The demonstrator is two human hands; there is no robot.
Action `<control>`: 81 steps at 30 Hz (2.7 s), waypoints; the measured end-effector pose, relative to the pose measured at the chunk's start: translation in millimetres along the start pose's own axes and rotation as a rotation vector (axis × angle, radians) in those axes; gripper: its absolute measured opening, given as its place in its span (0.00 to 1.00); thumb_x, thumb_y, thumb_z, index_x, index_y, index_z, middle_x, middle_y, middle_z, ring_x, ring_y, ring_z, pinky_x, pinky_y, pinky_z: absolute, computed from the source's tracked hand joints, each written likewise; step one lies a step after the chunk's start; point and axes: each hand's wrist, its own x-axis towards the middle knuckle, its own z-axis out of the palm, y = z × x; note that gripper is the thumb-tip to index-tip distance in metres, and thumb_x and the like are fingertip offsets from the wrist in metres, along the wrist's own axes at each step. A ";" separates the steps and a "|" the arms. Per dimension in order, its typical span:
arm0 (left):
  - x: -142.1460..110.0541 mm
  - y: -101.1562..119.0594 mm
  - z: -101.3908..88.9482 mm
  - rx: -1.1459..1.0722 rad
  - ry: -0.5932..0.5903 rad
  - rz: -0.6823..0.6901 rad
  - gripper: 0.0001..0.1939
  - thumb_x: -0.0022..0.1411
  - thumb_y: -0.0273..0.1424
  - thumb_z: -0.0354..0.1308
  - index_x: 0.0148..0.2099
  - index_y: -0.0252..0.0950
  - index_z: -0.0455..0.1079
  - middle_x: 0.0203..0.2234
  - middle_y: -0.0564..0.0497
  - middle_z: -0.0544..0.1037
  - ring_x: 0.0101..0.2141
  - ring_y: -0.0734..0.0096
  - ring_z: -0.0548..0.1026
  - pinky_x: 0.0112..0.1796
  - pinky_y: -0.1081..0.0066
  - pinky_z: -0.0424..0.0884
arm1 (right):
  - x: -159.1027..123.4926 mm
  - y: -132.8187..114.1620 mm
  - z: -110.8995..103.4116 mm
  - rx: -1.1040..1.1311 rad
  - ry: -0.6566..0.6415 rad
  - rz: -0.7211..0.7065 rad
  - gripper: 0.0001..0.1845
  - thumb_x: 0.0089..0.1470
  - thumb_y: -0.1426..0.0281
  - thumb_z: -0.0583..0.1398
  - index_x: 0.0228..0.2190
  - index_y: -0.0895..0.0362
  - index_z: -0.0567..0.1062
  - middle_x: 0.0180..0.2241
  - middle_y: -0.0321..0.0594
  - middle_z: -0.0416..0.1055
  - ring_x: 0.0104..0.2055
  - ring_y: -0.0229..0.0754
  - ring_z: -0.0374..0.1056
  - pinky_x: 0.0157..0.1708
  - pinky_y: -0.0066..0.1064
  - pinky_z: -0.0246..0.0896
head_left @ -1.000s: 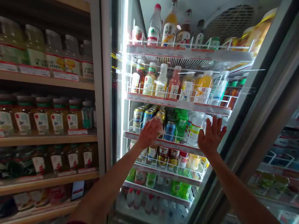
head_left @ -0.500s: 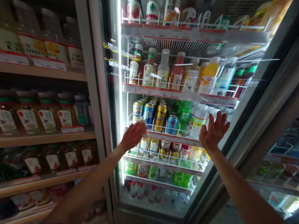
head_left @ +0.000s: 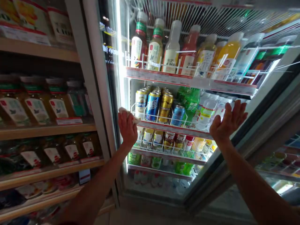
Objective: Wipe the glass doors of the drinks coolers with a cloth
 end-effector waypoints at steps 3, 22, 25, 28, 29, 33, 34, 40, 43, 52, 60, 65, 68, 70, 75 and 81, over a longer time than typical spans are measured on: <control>-6.5 30.8 15.5 -0.048 -0.092 0.124 0.27 0.62 0.27 0.45 0.63 0.36 0.48 0.62 0.45 0.51 0.62 0.60 0.41 0.61 0.52 0.43 | -0.6 -0.5 0.0 0.004 0.005 0.009 0.29 0.58 0.63 0.44 0.56 0.66 0.59 0.60 0.56 0.50 0.64 0.56 0.39 0.58 0.55 0.36; 90.3 68.0 25.8 -0.086 -0.022 0.383 0.28 0.61 0.26 0.46 0.63 0.39 0.48 0.61 0.49 0.53 0.62 0.64 0.48 0.60 0.58 0.50 | 1.6 3.2 -6.1 0.073 0.006 -0.042 0.29 0.56 0.69 0.48 0.60 0.53 0.51 0.63 0.46 0.45 0.65 0.50 0.37 0.59 0.53 0.37; 114.2 68.2 27.0 -0.058 0.131 0.168 0.31 0.60 0.25 0.46 0.64 0.36 0.44 0.63 0.44 0.45 0.63 0.56 0.41 0.60 0.49 0.45 | 1.9 1.9 -7.7 0.095 0.006 -0.021 0.30 0.56 0.70 0.48 0.60 0.52 0.50 0.63 0.45 0.45 0.65 0.50 0.36 0.59 0.54 0.37; 124.8 88.5 33.1 -0.083 -0.091 0.535 0.28 0.60 0.24 0.45 0.63 0.41 0.49 0.62 0.50 0.53 0.62 0.66 0.46 0.60 0.60 0.48 | 2.1 2.4 -8.3 0.109 0.010 -0.032 0.31 0.56 0.71 0.48 0.60 0.52 0.49 0.63 0.45 0.44 0.65 0.51 0.37 0.59 0.54 0.37; 131.0 93.1 34.6 -0.091 -0.171 0.661 0.27 0.61 0.25 0.45 0.62 0.42 0.51 0.61 0.52 0.55 0.62 0.69 0.47 0.60 0.64 0.49 | 2.1 3.0 -8.4 0.107 0.009 -0.035 0.31 0.56 0.71 0.48 0.60 0.51 0.48 0.63 0.45 0.44 0.65 0.51 0.37 0.59 0.54 0.37; 178.2 90.0 35.7 -0.093 -0.021 0.362 0.25 0.61 0.26 0.45 0.61 0.37 0.54 0.62 0.48 0.52 0.63 0.63 0.43 0.60 0.59 0.48 | 2.5 3.9 -8.4 0.099 -0.001 -0.036 0.33 0.55 0.71 0.49 0.61 0.51 0.46 0.63 0.45 0.43 0.65 0.51 0.37 0.59 0.54 0.38; 189.0 89.7 35.8 -0.095 0.077 0.199 0.25 0.61 0.26 0.46 0.61 0.36 0.53 0.62 0.46 0.50 0.63 0.61 0.42 0.60 0.56 0.47 | 2.5 3.3 -8.5 0.104 -0.005 -0.035 0.33 0.55 0.71 0.50 0.61 0.51 0.46 0.63 0.45 0.43 0.65 0.51 0.37 0.59 0.55 0.37; 194.6 120.3 39.3 -0.126 -0.162 0.778 0.26 0.61 0.24 0.43 0.62 0.39 0.51 0.60 0.50 0.57 0.62 0.69 0.48 0.59 0.63 0.52 | 4.0 3.4 -14.8 0.127 -0.017 -0.016 0.32 0.55 0.71 0.50 0.60 0.51 0.49 0.63 0.44 0.45 0.65 0.51 0.38 0.59 0.53 0.37; 218.7 116.6 40.5 -0.111 -0.097 0.704 0.25 0.61 0.26 0.44 0.61 0.40 0.53 0.60 0.51 0.56 0.62 0.68 0.48 0.59 0.64 0.53 | 11.9 19.1 -19.8 0.112 -0.060 -0.065 0.29 0.55 0.70 0.50 0.59 0.50 0.53 0.61 0.43 0.50 0.64 0.49 0.42 0.59 0.50 0.39; 212.1 169.2 67.4 -0.108 -0.159 0.964 0.29 0.60 0.23 0.43 0.63 0.37 0.46 0.62 0.50 0.52 0.62 0.70 0.46 0.59 0.65 0.50 | 27.9 57.7 -26.0 0.153 -0.017 -0.022 0.29 0.57 0.71 0.47 0.60 0.53 0.48 0.60 0.46 0.52 0.64 0.47 0.44 0.59 0.50 0.42; 286.5 243.6 96.1 -0.163 -0.002 0.533 0.25 0.61 0.25 0.43 0.61 0.32 0.52 0.61 0.44 0.53 0.62 0.60 0.43 0.59 0.56 0.49 | 29.7 71.0 -72.0 0.317 0.119 0.083 0.30 0.58 0.72 0.46 0.60 0.49 0.47 0.62 0.44 0.46 0.64 0.48 0.44 0.57 0.52 0.49; 169.6 274.9 98.7 -0.174 -0.292 1.090 0.27 0.61 0.31 0.46 0.61 0.32 0.51 0.62 0.47 0.51 0.62 0.68 0.46 0.59 0.66 0.49 | 26.5 97.3 -90.7 0.295 0.114 0.052 0.30 0.57 0.73 0.46 0.60 0.50 0.47 0.62 0.43 0.46 0.64 0.48 0.44 0.58 0.53 0.48; 173.1 271.3 93.1 -0.157 -0.351 1.220 0.27 0.61 0.30 0.45 0.62 0.33 0.49 0.62 0.50 0.52 0.62 0.72 0.46 0.60 0.68 0.45 | 27.2 108.4 -95.6 0.314 0.120 0.050 0.29 0.57 0.73 0.46 0.60 0.51 0.49 0.62 0.43 0.47 0.63 0.48 0.45 0.58 0.53 0.48; 210.4 271.2 93.3 -0.065 -0.317 0.893 0.27 0.61 0.26 0.42 0.63 0.34 0.47 0.62 0.49 0.52 0.62 0.70 0.45 0.60 0.62 0.45 | 28.2 110.6 -96.2 0.341 0.117 0.058 0.29 0.57 0.73 0.47 0.60 0.50 0.50 0.62 0.42 0.47 0.64 0.47 0.44 0.58 0.52 0.48; 224.1 284.6 97.1 -0.050 -0.282 0.794 0.25 0.63 0.26 0.40 0.63 0.34 0.48 0.63 0.50 0.49 0.63 0.65 0.42 0.60 0.61 0.45 | 21.5 107.1 -94.0 0.359 0.072 0.039 0.29 0.57 0.74 0.47 0.60 0.51 0.49 0.62 0.44 0.47 0.64 0.48 0.43 0.57 0.53 0.47; 216.8 270.1 88.0 -0.052 -0.282 0.993 0.26 0.62 0.26 0.42 0.62 0.35 0.50 0.61 0.52 0.54 0.62 0.71 0.47 0.60 0.65 0.47 | 11.5 106.9 -92.3 0.353 0.013 0.020 0.29 0.57 0.74 0.46 0.59 0.52 0.49 0.62 0.46 0.47 0.64 0.48 0.44 0.57 0.52 0.47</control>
